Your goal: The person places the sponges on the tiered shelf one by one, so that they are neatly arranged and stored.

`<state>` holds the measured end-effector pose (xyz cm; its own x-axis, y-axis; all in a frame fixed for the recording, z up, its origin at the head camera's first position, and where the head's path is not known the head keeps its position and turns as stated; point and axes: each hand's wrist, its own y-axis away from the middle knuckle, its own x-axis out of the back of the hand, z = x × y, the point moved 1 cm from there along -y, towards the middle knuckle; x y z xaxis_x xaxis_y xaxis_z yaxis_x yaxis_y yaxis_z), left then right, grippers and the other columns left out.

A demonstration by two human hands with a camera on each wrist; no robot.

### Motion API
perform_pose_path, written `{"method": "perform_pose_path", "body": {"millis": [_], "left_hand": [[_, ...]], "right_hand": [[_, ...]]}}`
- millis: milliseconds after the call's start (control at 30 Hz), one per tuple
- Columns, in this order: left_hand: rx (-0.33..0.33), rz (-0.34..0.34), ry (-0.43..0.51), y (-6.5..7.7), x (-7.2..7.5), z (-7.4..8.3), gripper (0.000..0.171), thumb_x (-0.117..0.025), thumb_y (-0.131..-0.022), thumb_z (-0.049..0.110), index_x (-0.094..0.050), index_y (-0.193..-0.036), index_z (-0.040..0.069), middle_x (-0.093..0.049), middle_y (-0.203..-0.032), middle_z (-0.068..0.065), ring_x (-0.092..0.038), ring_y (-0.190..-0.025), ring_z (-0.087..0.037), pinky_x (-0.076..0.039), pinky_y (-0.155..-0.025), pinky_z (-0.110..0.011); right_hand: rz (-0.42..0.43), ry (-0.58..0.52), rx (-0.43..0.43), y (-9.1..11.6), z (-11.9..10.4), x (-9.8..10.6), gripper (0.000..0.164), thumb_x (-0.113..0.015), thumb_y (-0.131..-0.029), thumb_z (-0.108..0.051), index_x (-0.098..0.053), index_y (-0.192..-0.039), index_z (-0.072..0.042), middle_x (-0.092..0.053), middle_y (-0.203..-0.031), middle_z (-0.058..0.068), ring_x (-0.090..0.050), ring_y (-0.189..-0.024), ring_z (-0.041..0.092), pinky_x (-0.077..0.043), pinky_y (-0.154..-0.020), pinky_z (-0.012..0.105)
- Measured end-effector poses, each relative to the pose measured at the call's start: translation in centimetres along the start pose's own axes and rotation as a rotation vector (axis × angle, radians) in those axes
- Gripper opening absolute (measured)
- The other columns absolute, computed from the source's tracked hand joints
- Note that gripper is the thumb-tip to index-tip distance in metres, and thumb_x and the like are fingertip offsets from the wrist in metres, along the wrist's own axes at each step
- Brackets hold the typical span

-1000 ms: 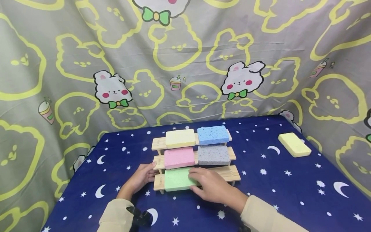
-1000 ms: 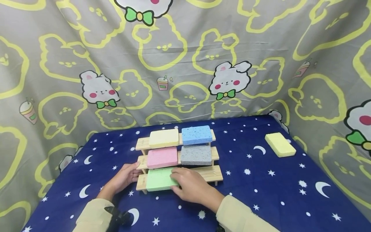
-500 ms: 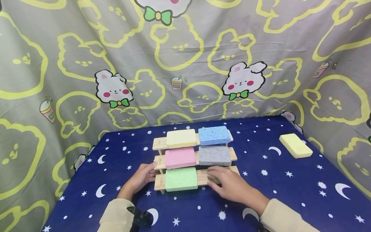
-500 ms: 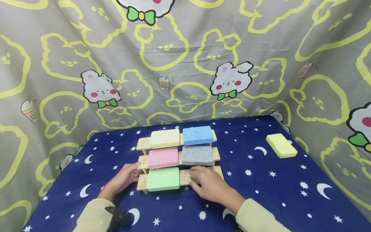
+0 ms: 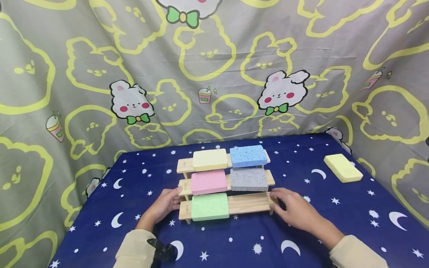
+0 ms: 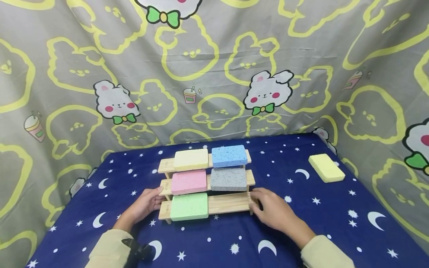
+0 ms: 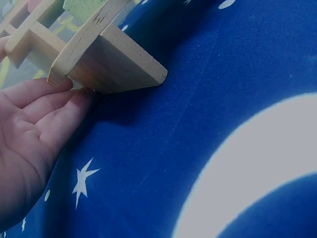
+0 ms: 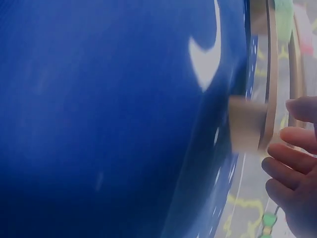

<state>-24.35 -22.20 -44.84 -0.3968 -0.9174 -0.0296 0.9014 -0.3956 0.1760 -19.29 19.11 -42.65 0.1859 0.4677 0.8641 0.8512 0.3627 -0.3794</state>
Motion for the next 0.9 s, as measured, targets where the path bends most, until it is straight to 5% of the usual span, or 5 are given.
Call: {"method": "perform_pose_path", "body": {"millis": [567, 900], "left_hand": [[0.004, 0.021, -0.035, 0.0, 0.1, -0.1, 0.061, -0.037, -0.102, 0.034, -0.039, -0.129, -0.021, -0.065, -0.113, -0.018, -0.065, -0.096, -0.015, -0.055, -0.083, -0.035], [-0.066, -0.056, -0.007, 0.0, 0.1, -0.2, 0.054, -0.037, -0.102, 0.031, -0.046, -0.125, -0.017, -0.067, -0.11, -0.013, -0.065, -0.096, -0.015, -0.055, -0.082, -0.034]], "right_hand": [[0.129, 0.036, -0.291, 0.1, 10.5, 2.7, 0.043, -0.066, -0.08, -0.015, -0.057, -0.113, 0.012, -0.055, -0.114, 0.035, -0.05, -0.107, 0.052, -0.04, -0.087, 0.061], [0.153, 0.063, -0.456, 1.6, 16.2, 4.1, 0.048, -0.057, -0.084, -0.016, -0.048, -0.114, 0.021, -0.044, -0.116, 0.042, -0.04, -0.108, 0.057, -0.034, -0.088, 0.064]]}}
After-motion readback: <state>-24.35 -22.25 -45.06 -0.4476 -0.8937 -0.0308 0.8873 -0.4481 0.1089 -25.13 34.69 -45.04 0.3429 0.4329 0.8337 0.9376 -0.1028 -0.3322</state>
